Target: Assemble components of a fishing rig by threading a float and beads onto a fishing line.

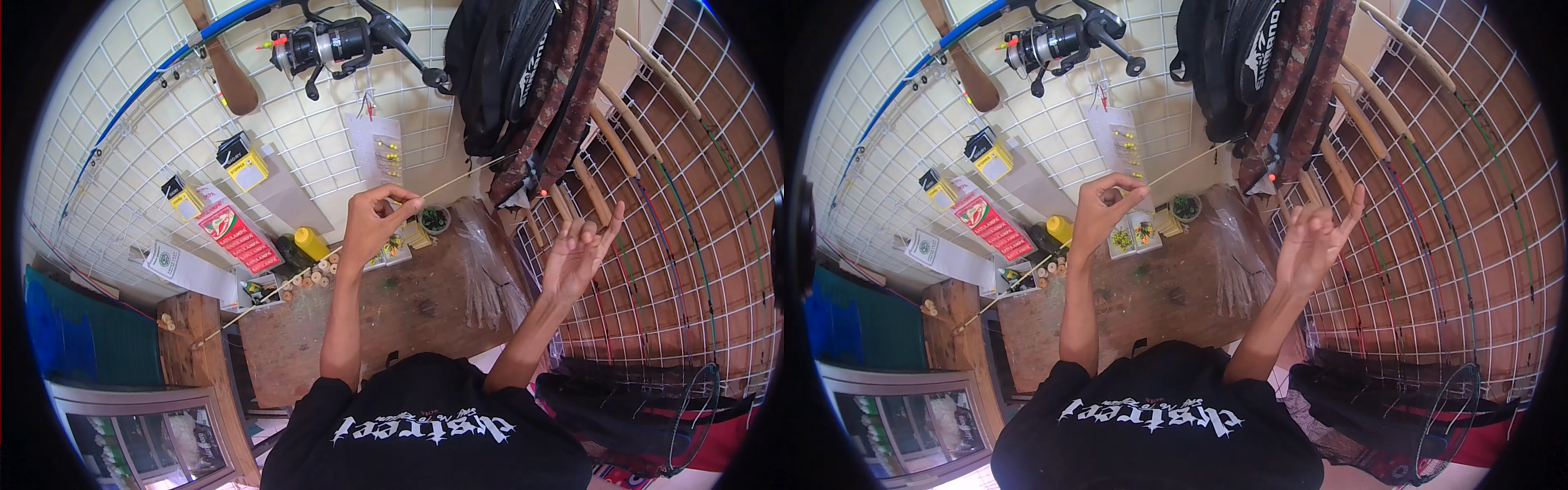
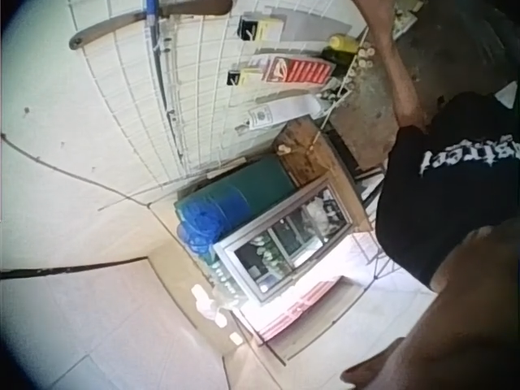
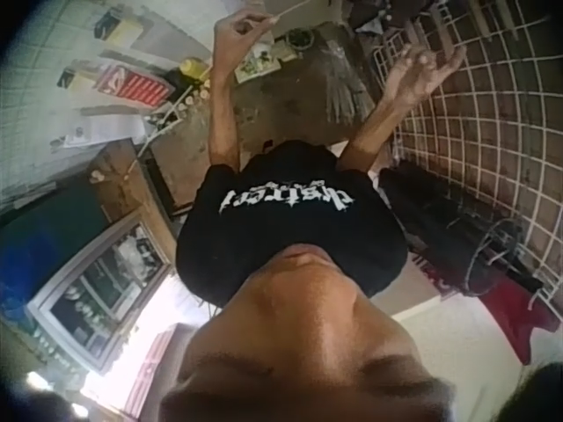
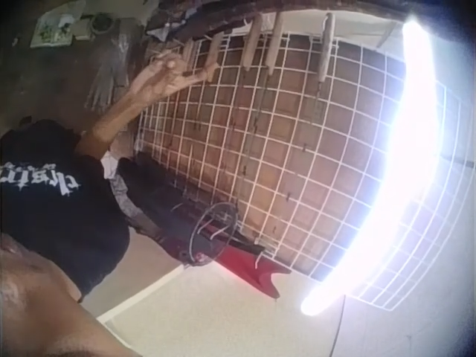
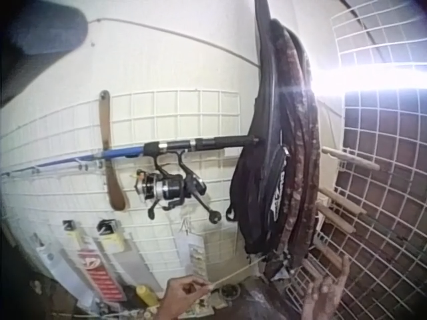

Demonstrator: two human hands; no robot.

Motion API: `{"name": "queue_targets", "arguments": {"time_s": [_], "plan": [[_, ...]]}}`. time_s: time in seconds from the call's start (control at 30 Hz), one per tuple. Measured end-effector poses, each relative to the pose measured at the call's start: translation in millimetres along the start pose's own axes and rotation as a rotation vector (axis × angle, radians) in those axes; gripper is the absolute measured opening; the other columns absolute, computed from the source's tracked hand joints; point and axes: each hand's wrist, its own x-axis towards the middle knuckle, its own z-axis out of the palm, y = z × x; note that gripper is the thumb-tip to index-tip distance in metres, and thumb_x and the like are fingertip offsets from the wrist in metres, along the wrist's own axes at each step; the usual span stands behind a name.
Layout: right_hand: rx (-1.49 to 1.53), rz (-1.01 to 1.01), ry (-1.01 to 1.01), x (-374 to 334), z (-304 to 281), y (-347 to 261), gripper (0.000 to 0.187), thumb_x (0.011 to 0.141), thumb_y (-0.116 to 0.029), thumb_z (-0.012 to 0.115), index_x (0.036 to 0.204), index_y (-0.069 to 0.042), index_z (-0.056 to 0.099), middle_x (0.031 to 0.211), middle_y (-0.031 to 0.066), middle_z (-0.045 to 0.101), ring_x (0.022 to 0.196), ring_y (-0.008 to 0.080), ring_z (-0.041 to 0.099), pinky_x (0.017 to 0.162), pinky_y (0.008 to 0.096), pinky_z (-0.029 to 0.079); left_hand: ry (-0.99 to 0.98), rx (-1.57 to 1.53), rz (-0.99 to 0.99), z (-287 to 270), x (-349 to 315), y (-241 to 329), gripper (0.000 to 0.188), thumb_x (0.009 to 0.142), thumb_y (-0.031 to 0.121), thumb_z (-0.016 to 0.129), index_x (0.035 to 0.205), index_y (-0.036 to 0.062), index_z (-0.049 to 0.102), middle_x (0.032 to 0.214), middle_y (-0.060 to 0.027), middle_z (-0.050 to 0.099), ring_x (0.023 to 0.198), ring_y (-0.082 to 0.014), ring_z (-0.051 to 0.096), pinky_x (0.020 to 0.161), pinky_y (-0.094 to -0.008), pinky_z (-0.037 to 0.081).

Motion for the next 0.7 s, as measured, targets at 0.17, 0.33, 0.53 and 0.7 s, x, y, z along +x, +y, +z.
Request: {"name": "queue_targets", "arguments": {"time_s": [0.17, 0.33, 0.53, 0.7], "plan": [[-0.493, 0.317, -0.16, -19.5, 30.3, 3.5, 0.033, 0.081, -0.002, 0.072, 0.111, -0.001, 0.059, 0.074, 0.0049, 0.066, 0.063, 0.011, 0.057, 0.059, 0.025, 0.047, -0.092, -0.036, -0.007, -1.9, -0.3, -7.8, 0.018, 0.08, 0.008, 0.075, 0.095, -0.0011, 0.071, 0.077, 0.0024, 0.065, 0.055, 0.0018, 0.041, 0.048, -0.0168, 0.03], [-1.01, 0.273, -0.561, -20.8, 60.9, 21.8, 0.017, 0.076, 0.005, 0.07, 0.092, -0.002, 0.067, 0.08, 0.0082, 0.068, 0.064, 0.015, 0.058, 0.061, 0.0285, 0.046, -0.197, -0.137, -0.047, -4.2, -4.7, -9.5, 0.024, 0.079, 0.006, 0.075, 0.102, -0.0001, 0.071, 0.08, -0.002, 0.069, 0.054, 0.0008, 0.046, 0.047, -0.0165, 0.035], [-1.205, 0.089, -0.706, -22.9, 73.7, 41.0, 0.017, 0.074, 0.001, 0.069, 0.09, -0.003, 0.063, 0.079, 0.0073, 0.06, 0.076, 0.0249, 0.054, 0.07, 0.0354, 0.044, -0.169, -0.212, -0.063, -6.0, -12.0, 0.7, 0.024, 0.08, 0.003, 0.073, 0.103, -0.0014, 0.069, 0.087, -0.0069, 0.072, 0.058, -0.0012, 0.056, 0.049, -0.016, 0.043], [-1.279, 0.023, -0.727, -18.7, 78.8, 43.2, 0.015, 0.075, -0.001, 0.068, 0.089, -0.003, 0.061, 0.078, 0.0093, 0.051, 0.078, 0.0262, 0.053, 0.071, 0.0376, 0.043, -0.147, -0.163, -0.062, -8.4, -14.2, -0.7, 0.021, 0.08, 0.006, 0.074, 0.099, -0.0007, 0.07, 0.085, -0.0064, 0.072, 0.055, -0.002, 0.056, 0.047, -0.0164, 0.042]]}}
